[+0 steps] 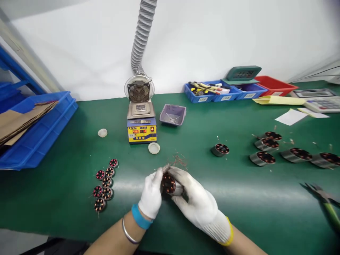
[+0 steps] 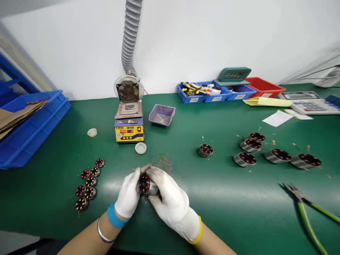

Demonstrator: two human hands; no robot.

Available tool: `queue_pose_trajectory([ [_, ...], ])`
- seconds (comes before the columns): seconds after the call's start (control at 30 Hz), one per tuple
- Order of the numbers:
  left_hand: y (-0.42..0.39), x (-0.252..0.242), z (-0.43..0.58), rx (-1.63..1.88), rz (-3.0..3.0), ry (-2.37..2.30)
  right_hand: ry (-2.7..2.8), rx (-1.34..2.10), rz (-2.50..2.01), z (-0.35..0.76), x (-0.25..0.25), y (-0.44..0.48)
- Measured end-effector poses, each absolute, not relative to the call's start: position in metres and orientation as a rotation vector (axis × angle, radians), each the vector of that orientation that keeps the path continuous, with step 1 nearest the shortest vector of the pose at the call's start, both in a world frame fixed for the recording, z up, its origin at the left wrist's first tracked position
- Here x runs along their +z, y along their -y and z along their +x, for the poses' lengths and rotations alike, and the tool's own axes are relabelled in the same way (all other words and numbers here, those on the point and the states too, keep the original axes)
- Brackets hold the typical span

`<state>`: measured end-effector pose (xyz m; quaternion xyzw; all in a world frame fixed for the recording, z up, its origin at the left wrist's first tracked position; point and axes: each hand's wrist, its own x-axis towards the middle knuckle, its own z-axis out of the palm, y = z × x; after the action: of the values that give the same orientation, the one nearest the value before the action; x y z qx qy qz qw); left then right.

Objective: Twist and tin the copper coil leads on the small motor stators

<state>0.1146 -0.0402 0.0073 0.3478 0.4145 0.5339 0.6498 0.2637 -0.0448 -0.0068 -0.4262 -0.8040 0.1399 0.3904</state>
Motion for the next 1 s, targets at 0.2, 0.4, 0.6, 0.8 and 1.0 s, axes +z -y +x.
queue_pose_trajectory([
  [0.2,0.026,-0.003,0.12,1.258,0.351,-0.844,1.776,0.929,-1.151,0.262,0.0,0.05],
  [0.4,0.032,-0.001,0.117,1.31,0.404,-0.977,1.195,1.464,-1.124,0.255,0.01,0.042],
  [0.6,0.036,-0.001,0.107,1.48,1.104,-1.165,0.982,1.722,-0.979,0.256,0.021,0.031],
  [0.8,0.027,-0.005,0.099,1.56,1.605,-1.299,1.113,1.706,-1.0,0.261,0.026,0.009],
  [1.0,0.024,0.002,0.104,0.997,1.439,-1.688,1.555,1.151,-1.397,0.25,0.022,-0.063],
])
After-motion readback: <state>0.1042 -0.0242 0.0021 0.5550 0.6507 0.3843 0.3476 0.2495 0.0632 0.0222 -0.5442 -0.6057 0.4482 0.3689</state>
